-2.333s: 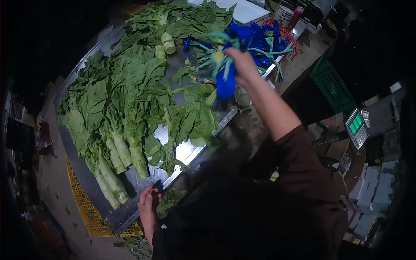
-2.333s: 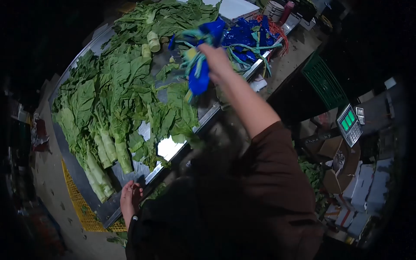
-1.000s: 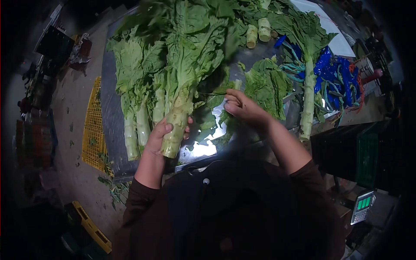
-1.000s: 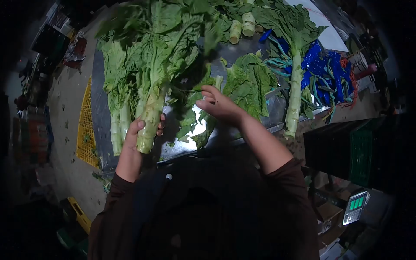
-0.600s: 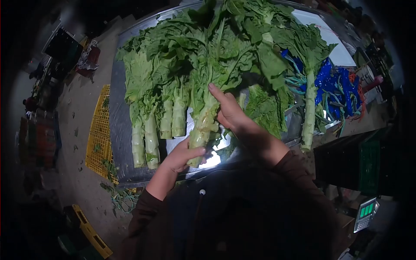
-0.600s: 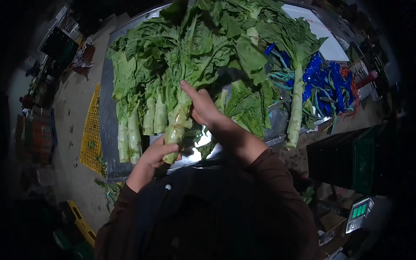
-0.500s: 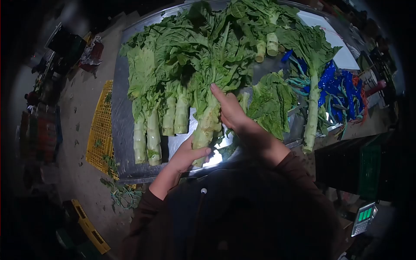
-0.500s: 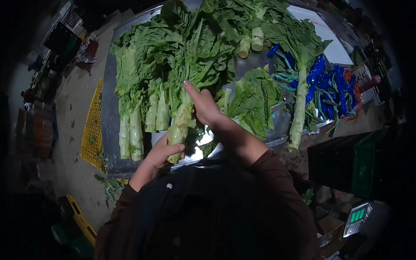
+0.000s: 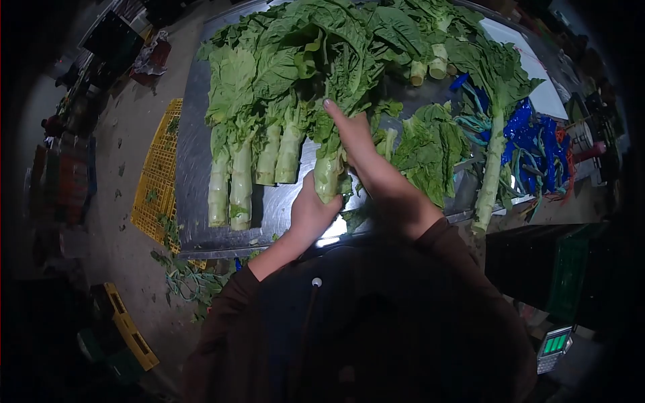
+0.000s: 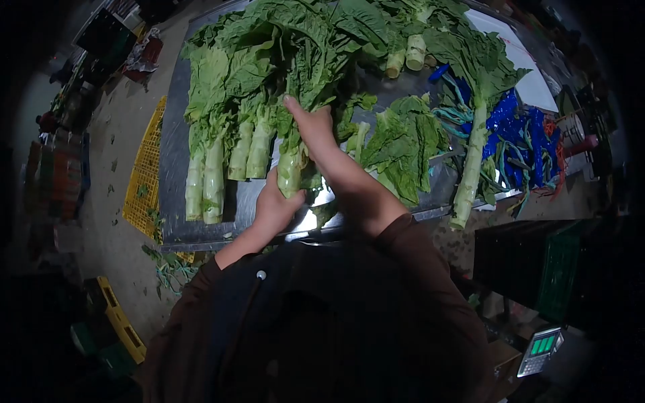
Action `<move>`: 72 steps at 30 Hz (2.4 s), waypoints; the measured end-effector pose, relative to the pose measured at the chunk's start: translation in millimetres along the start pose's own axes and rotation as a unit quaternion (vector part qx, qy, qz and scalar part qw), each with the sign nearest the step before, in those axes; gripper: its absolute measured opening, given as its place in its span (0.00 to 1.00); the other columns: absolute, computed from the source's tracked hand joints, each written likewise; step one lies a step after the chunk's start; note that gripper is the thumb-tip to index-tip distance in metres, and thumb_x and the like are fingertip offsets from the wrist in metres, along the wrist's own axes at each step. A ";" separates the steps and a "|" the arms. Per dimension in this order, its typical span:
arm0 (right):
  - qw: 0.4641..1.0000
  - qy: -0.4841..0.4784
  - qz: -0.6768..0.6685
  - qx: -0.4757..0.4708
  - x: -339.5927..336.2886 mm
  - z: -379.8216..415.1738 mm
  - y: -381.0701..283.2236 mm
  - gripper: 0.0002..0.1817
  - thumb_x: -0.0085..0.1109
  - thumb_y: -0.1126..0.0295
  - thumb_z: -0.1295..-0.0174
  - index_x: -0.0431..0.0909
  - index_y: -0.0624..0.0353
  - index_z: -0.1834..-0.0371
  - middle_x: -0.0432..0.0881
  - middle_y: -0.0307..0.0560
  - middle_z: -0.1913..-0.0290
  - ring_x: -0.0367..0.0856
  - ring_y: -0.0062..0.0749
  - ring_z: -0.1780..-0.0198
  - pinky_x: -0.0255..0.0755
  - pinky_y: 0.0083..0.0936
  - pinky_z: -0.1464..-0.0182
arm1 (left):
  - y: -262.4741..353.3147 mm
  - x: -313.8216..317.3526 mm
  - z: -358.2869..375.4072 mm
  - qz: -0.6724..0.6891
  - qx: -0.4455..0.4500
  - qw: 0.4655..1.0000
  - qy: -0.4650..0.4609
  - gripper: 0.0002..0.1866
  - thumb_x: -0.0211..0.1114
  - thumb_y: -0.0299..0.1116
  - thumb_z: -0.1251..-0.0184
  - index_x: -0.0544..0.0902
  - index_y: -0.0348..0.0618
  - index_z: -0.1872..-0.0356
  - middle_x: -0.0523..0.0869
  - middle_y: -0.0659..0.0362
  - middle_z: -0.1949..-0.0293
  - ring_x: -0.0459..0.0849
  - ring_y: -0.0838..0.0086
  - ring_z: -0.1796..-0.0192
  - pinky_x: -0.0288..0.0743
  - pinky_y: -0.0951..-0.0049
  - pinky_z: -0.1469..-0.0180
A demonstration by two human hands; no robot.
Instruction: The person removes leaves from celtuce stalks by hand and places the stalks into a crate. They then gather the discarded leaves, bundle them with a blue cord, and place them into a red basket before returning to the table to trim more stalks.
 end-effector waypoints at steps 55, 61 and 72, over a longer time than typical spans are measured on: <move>0.875 0.048 -0.323 0.358 -4.1 15.4 -33.4 0.27 0.50 0.43 0.35 0.76 0.57 0.50 0.81 0.47 0.56 0.81 0.40 0.59 0.77 0.43 0.55 | -10.1 -7.5 9.7 0.498 -0.135 0.822 -0.240 0.24 0.63 0.27 0.47 0.67 0.40 0.48 0.76 0.54 0.65 0.77 0.71 0.74 0.75 0.73 0.72; 0.846 0.030 -0.372 0.381 -4.4 1.2 12.5 0.22 0.41 0.52 0.30 0.76 0.58 0.50 0.83 0.48 0.58 0.82 0.42 0.58 0.78 0.42 0.53 | -5.4 -12.0 11.3 0.474 -0.121 0.838 -0.240 0.26 0.66 0.28 0.50 0.68 0.39 0.49 0.77 0.54 0.66 0.77 0.70 0.74 0.73 0.72 0.73; 0.803 -0.146 -0.425 0.391 -14.6 4.5 31.1 0.26 0.40 0.47 0.32 0.75 0.57 0.47 0.81 0.49 0.57 0.81 0.41 0.58 0.78 0.43 0.57 | 0.3 -12.9 12.5 0.656 -0.104 0.594 -0.454 0.35 0.65 0.36 0.50 0.62 0.36 0.40 0.74 0.53 0.69 0.73 0.73 0.80 0.69 0.74 0.78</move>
Point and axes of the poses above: each hand's wrist, its own z-axis away from the middle knuckle, its own x-axis out of the palm, y = z × x, the point moved 3 cm from there along -z, towards the middle knuckle
